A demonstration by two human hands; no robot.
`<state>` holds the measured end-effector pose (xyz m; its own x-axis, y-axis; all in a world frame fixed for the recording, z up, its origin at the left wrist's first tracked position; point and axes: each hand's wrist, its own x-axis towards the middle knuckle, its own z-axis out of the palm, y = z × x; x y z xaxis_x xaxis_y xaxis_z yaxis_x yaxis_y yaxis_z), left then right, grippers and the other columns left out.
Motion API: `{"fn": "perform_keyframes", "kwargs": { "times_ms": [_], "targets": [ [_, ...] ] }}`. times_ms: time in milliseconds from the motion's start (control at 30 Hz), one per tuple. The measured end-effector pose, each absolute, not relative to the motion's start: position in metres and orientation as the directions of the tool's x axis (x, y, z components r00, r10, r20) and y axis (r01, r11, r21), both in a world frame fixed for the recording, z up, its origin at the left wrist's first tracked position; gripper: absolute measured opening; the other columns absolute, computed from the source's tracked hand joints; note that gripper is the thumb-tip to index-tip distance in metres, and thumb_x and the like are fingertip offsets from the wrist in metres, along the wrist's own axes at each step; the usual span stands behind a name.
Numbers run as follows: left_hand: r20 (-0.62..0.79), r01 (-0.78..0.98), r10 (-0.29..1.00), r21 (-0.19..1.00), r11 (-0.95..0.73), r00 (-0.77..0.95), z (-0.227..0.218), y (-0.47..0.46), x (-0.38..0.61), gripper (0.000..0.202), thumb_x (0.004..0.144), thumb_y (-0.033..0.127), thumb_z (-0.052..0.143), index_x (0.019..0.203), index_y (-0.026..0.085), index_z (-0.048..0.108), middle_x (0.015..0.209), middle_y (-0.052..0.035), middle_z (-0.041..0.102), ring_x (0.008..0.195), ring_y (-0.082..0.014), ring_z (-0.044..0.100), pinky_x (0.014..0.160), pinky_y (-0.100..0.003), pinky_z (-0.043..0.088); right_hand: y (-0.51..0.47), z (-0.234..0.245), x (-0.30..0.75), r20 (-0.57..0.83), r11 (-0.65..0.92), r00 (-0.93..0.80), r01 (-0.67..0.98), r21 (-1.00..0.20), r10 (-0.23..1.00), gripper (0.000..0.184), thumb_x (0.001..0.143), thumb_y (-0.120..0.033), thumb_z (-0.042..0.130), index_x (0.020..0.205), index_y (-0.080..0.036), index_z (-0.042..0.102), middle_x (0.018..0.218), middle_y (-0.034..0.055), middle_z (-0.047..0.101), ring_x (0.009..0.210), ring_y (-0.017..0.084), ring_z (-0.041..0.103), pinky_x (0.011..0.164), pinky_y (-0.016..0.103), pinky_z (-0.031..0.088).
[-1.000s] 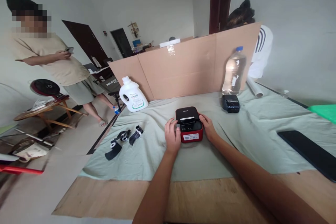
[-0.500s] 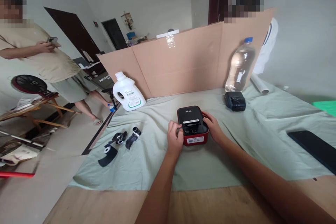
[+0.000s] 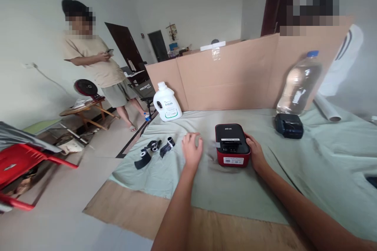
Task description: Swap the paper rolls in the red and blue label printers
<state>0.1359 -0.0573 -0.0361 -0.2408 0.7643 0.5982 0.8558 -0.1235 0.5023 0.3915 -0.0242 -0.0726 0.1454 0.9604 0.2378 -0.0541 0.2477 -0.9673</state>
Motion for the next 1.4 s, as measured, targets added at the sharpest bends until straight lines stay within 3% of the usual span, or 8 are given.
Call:
{"fn": "perform_keyframes", "kwargs": {
  "times_ms": [167,333,767,900,1033,1167,1267,1400],
  "targets": [
    [0.326,0.910,0.851,0.204,0.362,-0.411,-0.015,-0.047,0.058,0.049,0.091,0.033,0.055,0.137,0.019,0.056,0.140,-0.0153,0.057,0.130,-0.0350,0.049,0.109,-0.050,0.035,-0.023,-0.074,0.392,0.266,0.275,0.131,-0.051,-0.960,0.955,0.051,0.086,-0.058,0.056,0.121,-0.024,0.069,0.127,0.0078,0.070,0.119,0.029,0.061,0.104,0.043,0.047],
    [0.032,0.933,0.933,0.038,0.358,-0.359,-0.012,-0.041,0.021,0.038,0.092,0.025,0.050,0.126,0.027,0.065,0.130,-0.0113,0.064,0.111,-0.0287,0.065,0.094,-0.039,0.048,-0.019,-0.080,0.391,0.266,0.278,0.144,-0.076,-0.957,0.953,0.048,0.086,-0.056,0.056,0.120,-0.025,0.069,0.124,0.0078,0.072,0.117,0.028,0.062,0.101,0.042,0.049],
    [0.000,0.915,0.915,0.031,0.403,-0.403,-0.014,-0.085,0.005,0.027,0.095,0.032,0.054,0.116,0.016,0.061,0.117,-0.0158,0.071,0.111,-0.0279,0.067,0.088,-0.033,0.048,-0.018,-0.081,0.392,0.270,0.283,0.139,-0.082,-0.956,0.953,0.049,0.086,-0.058,0.057,0.120,-0.025,0.070,0.124,0.0076,0.073,0.117,0.029,0.064,0.100,0.042,0.051],
    [0.169,0.925,0.909,0.049,0.377,-0.380,-0.020,-0.099,0.016,0.038,0.092,0.033,0.057,0.128,0.018,0.060,0.132,-0.0173,0.064,0.124,-0.0334,0.058,0.099,-0.042,0.046,-0.020,-0.079,0.393,0.247,0.260,0.146,-0.086,-0.962,0.958,0.051,0.084,-0.061,0.059,0.118,-0.025,0.071,0.126,0.0078,0.072,0.121,0.031,0.062,0.107,0.045,0.048],
    [0.345,0.921,0.911,0.380,0.083,-0.225,-0.022,-0.102,0.064,0.046,0.090,0.035,0.061,0.135,0.023,0.060,0.144,-0.0141,0.057,0.138,-0.0338,0.046,0.116,-0.049,0.034,-0.035,-0.082,0.397,0.251,0.258,0.093,-0.069,-0.964,0.964,0.052,0.088,-0.062,0.054,0.124,-0.029,0.068,0.135,0.0069,0.067,0.131,0.033,0.057,0.114,0.051,0.042],
    [0.196,0.331,0.980,0.923,-0.196,0.033,-0.036,-0.088,0.145,0.056,0.093,0.049,0.055,0.142,0.021,0.057,0.145,-0.0121,0.058,0.131,-0.0276,0.057,0.112,-0.043,0.044,-0.054,-0.094,0.403,0.408,0.417,-0.088,0.149,-0.897,0.909,0.080,0.078,-0.056,0.072,0.151,-0.035,0.044,0.153,0.0055,0.051,0.141,0.037,0.046,0.119,0.058,0.034],
    [0.213,-0.048,0.969,0.977,-0.209,0.127,-0.040,-0.071,0.185,0.056,0.091,0.052,0.059,0.137,0.021,0.061,0.139,-0.0084,0.064,0.131,-0.0259,0.058,0.115,-0.043,0.042,-0.060,-0.098,0.404,0.475,0.504,-0.170,0.340,-0.794,0.863,0.102,0.072,-0.047,0.080,0.158,-0.036,0.027,0.156,0.0082,0.047,0.139,0.040,0.048,0.116,0.061,0.038],
    [0.141,-0.235,0.986,0.965,-0.117,0.089,-0.030,-0.054,0.171,0.052,0.079,0.043,0.072,0.126,0.021,0.070,0.129,-0.0067,0.070,0.121,-0.0281,0.065,0.112,-0.047,0.044,-0.052,-0.083,0.378,0.535,0.547,-0.160,0.426,-0.721,0.830,0.097,0.073,-0.048,0.078,0.156,-0.032,0.031,0.152,0.0113,0.050,0.136,0.042,0.051,0.113,0.061,0.041]
  ]
}}
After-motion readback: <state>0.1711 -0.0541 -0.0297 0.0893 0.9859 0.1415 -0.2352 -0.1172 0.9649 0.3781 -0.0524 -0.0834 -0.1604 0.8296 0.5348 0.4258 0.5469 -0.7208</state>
